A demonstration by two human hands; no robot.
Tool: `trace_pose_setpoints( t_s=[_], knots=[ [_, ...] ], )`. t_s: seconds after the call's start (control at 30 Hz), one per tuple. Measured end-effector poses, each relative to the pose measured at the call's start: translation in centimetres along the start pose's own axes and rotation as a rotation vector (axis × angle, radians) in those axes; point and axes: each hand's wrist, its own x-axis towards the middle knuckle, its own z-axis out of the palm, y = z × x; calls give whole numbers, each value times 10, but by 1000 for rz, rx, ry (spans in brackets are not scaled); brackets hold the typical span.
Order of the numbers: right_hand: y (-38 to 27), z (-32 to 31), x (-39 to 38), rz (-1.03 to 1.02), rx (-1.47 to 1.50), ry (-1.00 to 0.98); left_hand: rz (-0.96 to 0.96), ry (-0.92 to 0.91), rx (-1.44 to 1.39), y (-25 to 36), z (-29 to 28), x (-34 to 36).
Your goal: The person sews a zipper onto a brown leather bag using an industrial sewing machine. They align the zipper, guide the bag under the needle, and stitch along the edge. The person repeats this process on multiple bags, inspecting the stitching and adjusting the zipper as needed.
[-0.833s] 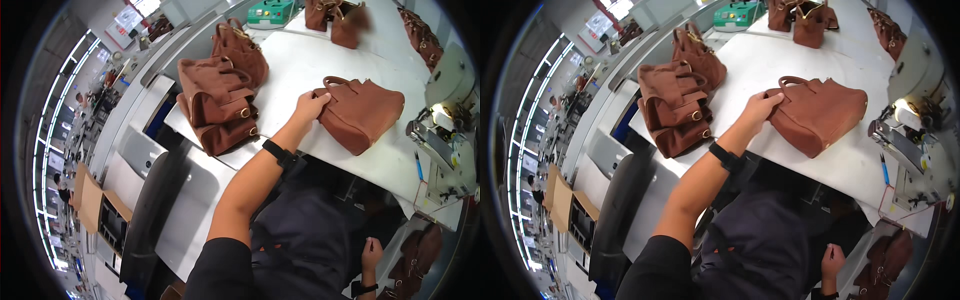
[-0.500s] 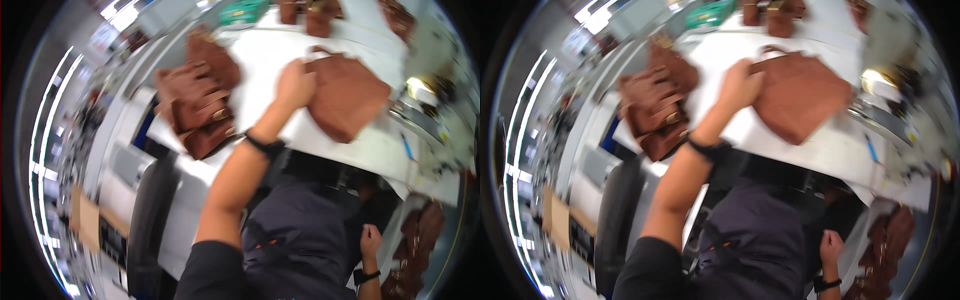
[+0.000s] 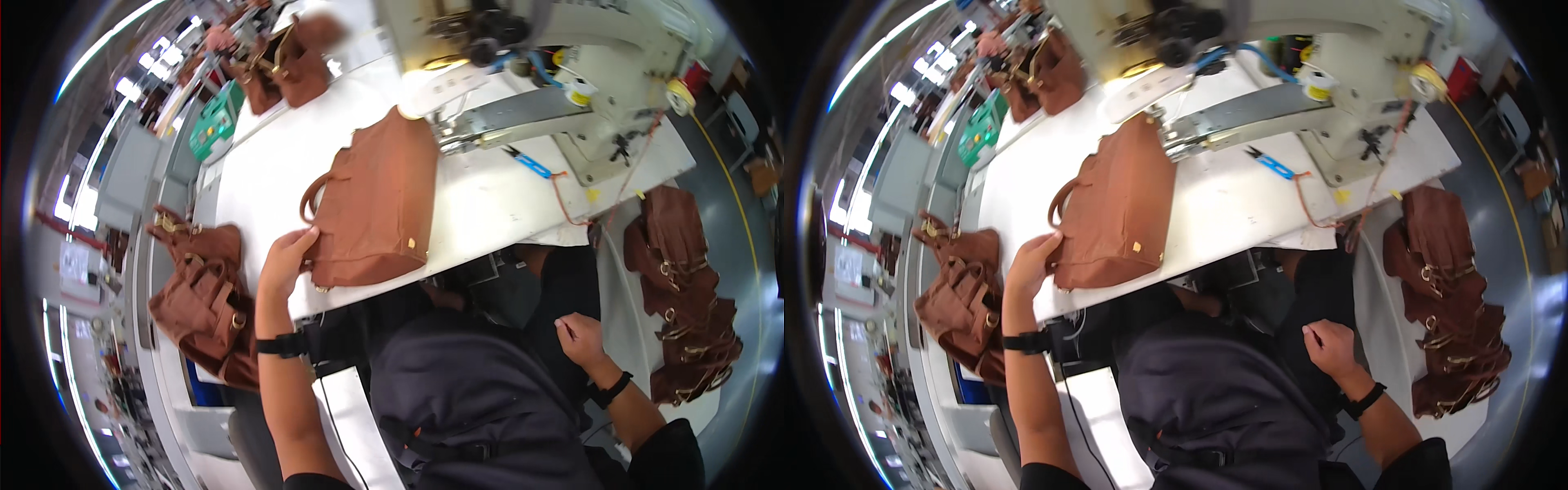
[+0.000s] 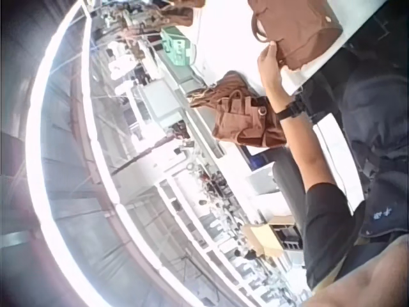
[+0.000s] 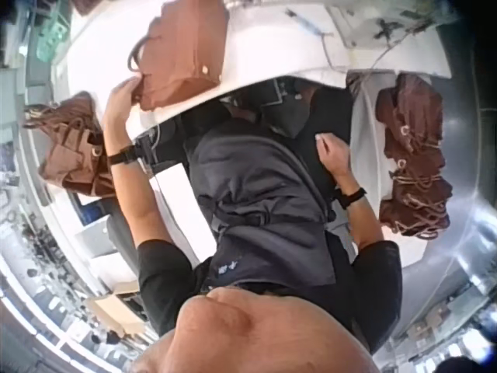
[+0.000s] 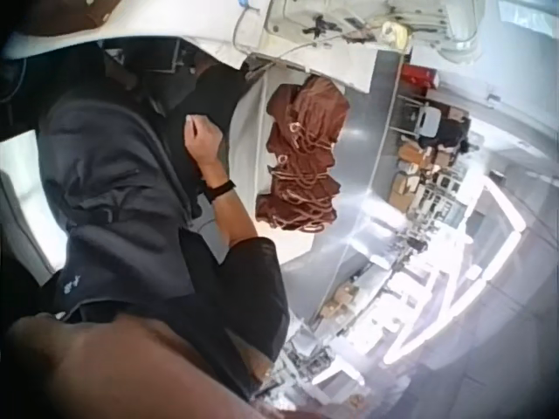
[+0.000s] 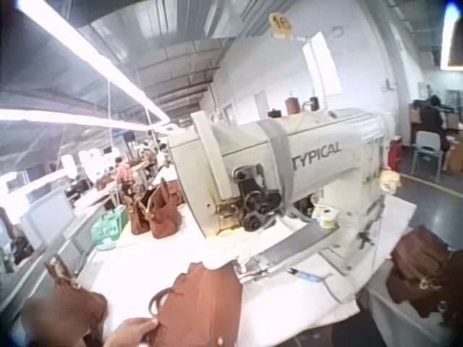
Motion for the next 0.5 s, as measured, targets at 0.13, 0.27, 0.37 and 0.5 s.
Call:
trace_pose_setpoints(
  t_s=[0.13,0.27,0.37,0.5],
  knots=[
    [2,0,4,-9,15,37,-77,-239,-37,10,-13,2],
    [10,-1,-1,-16,0,47,-67,-278,79,26,-10,2],
    [12,-2,0,-16,8,77,-82,-226,-17,33,-3,2],
    [16,-4,-1,-9,-8,45,48,-31,-52,37,-21,4]
  ],
)
